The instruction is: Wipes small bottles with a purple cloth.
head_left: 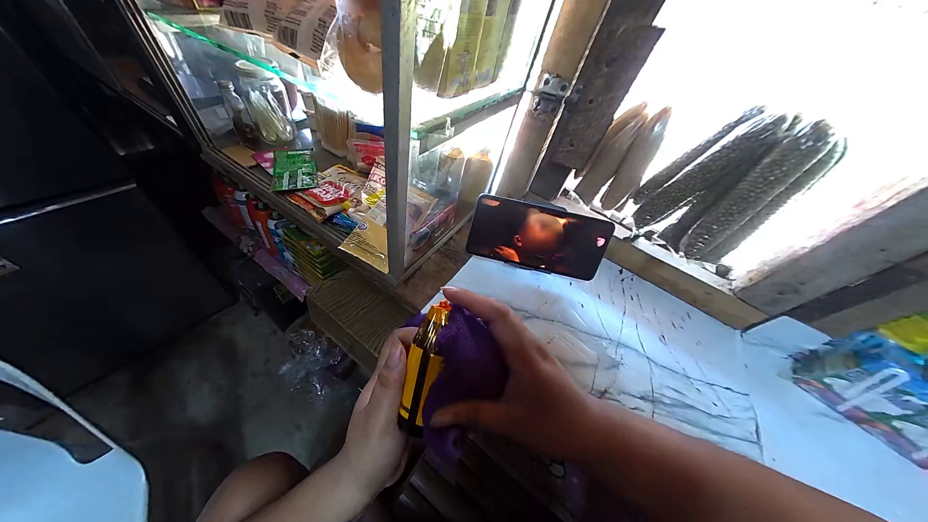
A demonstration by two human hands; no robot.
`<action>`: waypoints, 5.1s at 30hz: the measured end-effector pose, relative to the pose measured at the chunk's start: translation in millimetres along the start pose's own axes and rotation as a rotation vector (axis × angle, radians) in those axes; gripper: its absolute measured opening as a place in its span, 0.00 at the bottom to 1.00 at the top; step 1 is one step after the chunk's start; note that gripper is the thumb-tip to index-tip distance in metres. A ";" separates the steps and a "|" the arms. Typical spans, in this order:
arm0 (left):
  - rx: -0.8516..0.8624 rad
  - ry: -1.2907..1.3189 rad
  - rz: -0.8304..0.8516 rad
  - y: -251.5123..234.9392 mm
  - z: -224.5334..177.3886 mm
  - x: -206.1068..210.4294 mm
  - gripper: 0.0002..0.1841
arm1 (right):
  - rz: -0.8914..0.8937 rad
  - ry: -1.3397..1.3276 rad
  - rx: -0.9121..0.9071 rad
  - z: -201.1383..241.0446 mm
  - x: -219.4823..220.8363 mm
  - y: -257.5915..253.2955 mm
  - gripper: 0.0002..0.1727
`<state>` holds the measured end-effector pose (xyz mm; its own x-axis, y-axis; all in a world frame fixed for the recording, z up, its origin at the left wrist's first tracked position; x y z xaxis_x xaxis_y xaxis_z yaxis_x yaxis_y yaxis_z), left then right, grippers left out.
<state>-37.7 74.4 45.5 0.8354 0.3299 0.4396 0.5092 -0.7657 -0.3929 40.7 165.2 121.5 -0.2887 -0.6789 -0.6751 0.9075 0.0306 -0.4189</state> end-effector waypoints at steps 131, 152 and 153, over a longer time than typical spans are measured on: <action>0.384 -0.042 0.008 3.8 -30.3 -18.3 0.31 | 0.302 0.244 -0.256 26.1 39.8 13.0 0.17; 0.382 -0.350 0.093 8.4 -22.3 -1.4 0.25 | -0.091 0.051 -0.181 19.2 4.4 8.3 0.22; 0.379 -0.356 0.056 8.6 -22.6 -4.6 0.26 | -0.066 0.057 -0.172 19.3 6.1 7.1 0.22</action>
<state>-41.8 53.8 58.4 0.8485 0.5120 0.1342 0.4461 -0.5554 -0.7018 51.3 147.2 126.2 -0.3673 -0.6409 -0.6741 0.8218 0.1159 -0.5579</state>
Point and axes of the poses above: each hand's wrist, its own y-axis away from the middle knuckle, its own x-axis out of the palm, z = x × y, the point moved 9 cm from there along -y, towards the middle knuckle, and after that the axes turned 10 degrees about z, right-handed, at the moved point
